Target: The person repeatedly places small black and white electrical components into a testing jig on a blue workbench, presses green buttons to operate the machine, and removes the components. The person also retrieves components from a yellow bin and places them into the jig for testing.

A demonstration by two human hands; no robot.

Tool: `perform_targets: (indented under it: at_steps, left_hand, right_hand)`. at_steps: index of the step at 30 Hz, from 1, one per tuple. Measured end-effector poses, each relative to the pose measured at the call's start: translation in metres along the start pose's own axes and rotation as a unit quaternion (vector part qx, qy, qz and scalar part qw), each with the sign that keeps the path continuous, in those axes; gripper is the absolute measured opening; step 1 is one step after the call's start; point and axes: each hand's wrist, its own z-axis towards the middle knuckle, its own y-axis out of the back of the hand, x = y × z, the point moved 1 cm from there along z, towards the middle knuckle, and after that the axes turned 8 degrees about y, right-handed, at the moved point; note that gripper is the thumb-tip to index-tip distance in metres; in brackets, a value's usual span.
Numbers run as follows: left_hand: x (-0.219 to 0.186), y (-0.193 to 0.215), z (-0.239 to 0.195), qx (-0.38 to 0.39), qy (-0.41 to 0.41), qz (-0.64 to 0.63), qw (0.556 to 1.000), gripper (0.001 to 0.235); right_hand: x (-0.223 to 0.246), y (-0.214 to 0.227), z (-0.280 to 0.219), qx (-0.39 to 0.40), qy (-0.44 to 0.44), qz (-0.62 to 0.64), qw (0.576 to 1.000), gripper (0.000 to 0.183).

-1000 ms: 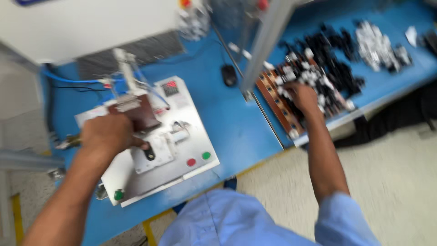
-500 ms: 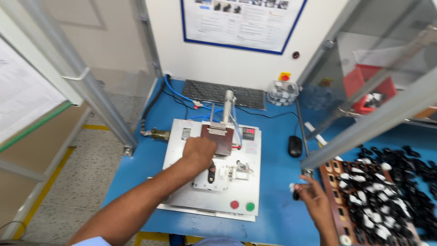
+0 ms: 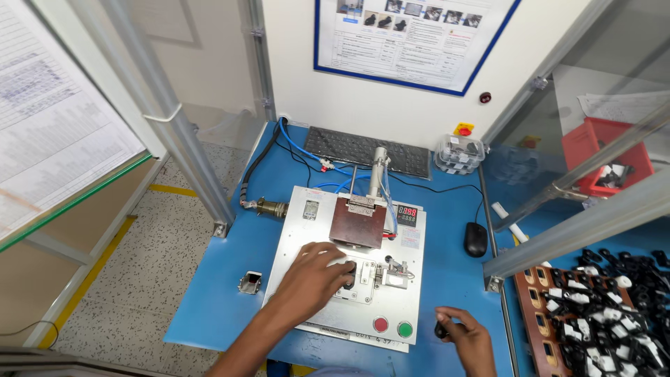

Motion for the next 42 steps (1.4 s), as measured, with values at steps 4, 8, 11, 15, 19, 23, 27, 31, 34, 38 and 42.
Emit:
perform_targets:
  at_steps: [4, 8, 11, 15, 19, 23, 27, 31, 34, 38, 42]
  left_hand:
    - [0.053, -0.007, -0.076, -0.163, 0.215, 0.023, 0.963, 0.048]
    - [0.096, -0.036, -0.121, -0.101, 0.421, -0.13, 0.892, 0.064]
    - [0.107, -0.045, -0.134, -0.087, 0.44, -0.325, 0.833, 0.06]
    - [0.114, -0.036, -0.135, -0.034, 0.401, -0.364, 0.84, 0.064]
    - [0.102, -0.028, -0.126, -0.062, 0.47, -0.441, 0.762, 0.06]
    - [0.094, -0.023, -0.105, -0.087, 0.482, -0.434, 0.756, 0.056]
    - [0.085, -0.013, -0.106, -0.042, 0.486, -0.37, 0.791, 0.058]
    - [0.071, -0.002, -0.092, -0.057, 0.422, -0.175, 0.888, 0.061]
    - [0.037, 0.004, -0.078, -0.147, 0.254, -0.005, 0.956, 0.054]
    - [-0.007, 0.004, -0.051, -0.129, 0.215, -0.15, 0.957, 0.048]
    - [-0.023, -0.006, -0.023, -0.067, 0.185, -0.203, 0.959, 0.05]
  right_hand:
    - [-0.016, -0.026, -0.019, 0.0, 0.055, 0.011, 0.998, 0.038]
    - [-0.019, -0.049, -0.031, 0.038, 0.081, 0.02, 0.996, 0.045]
    - [-0.007, -0.055, -0.039, 0.036, 0.091, 0.048, 0.994, 0.044]
    - [0.018, -0.047, -0.05, 0.056, 0.099, 0.001, 0.994, 0.044]
    - [0.05, -0.048, -0.065, 0.066, 0.091, 0.018, 0.994, 0.046]
    - [0.071, -0.054, -0.065, 0.025, 0.081, -0.032, 0.996, 0.045]
    - [0.067, -0.049, -0.072, 0.039, 0.082, 0.001, 0.996, 0.048]
    - [0.06, -0.048, -0.07, 0.033, 0.108, -0.042, 0.993, 0.047]
    - [0.061, -0.038, -0.074, 0.0, 0.124, -0.008, 0.992, 0.034]
    - [0.07, -0.009, -0.084, -0.075, 0.127, -0.038, 0.988, 0.034]
    - [0.098, 0.009, -0.095, -0.086, 0.17, 0.006, 0.982, 0.034]
